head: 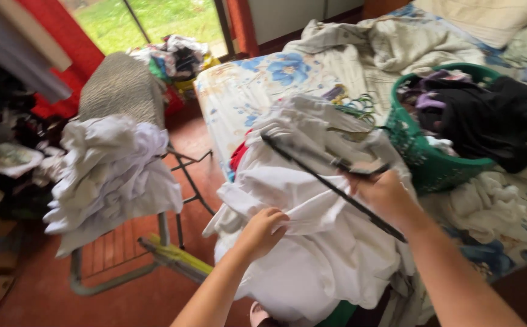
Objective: The person repeatedly picks up shirts from a pile on a bed, places them onto hangers, and then sets the hangers onto a metal drying rack. The process is repeated for multiple shirts of various colors.
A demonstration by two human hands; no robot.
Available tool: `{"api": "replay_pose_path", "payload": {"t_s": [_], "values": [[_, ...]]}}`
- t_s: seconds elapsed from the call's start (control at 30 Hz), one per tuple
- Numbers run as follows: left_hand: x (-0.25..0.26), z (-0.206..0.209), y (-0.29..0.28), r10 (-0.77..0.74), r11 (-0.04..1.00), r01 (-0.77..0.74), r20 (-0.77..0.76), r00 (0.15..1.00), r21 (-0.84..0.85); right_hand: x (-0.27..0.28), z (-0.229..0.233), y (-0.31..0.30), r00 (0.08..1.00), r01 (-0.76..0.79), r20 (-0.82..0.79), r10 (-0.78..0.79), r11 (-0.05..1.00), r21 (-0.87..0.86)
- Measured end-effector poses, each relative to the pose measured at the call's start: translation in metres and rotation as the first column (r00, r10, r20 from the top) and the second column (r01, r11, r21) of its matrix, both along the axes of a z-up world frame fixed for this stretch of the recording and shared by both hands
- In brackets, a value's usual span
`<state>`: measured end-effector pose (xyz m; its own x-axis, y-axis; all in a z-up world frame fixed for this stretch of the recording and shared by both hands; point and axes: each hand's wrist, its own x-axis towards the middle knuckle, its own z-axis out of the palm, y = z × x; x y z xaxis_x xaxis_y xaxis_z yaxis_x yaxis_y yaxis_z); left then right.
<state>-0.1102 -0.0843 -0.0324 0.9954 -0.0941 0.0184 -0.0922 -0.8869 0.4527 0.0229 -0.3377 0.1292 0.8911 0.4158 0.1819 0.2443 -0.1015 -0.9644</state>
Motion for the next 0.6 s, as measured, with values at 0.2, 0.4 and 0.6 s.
{"api": "replay_pose_path", "payload": {"t_s": [0.2, 0.4, 0.6], "values": [[-0.095, -0.026, 0.028, 0.42, 0.767, -0.373, -0.031, 0.907, -0.522, -0.039, -0.099, 0.063, 0.919, -0.351, -0.24, 0.313, 0.927, -0.133], [-0.214, -0.062, 0.05, 0.694, 0.259, -0.746, -0.419, 0.586, -0.614, -0.132, -0.12, 0.157, 0.785, -0.614, -0.242, 0.57, 0.766, -0.188], [-0.328, -0.072, 0.076, 0.646, -0.04, -0.889, -0.691, 0.325, -0.455, -0.24, -0.181, 0.256, 0.678, -0.732, -0.51, 0.529, 0.546, -0.408]]}}
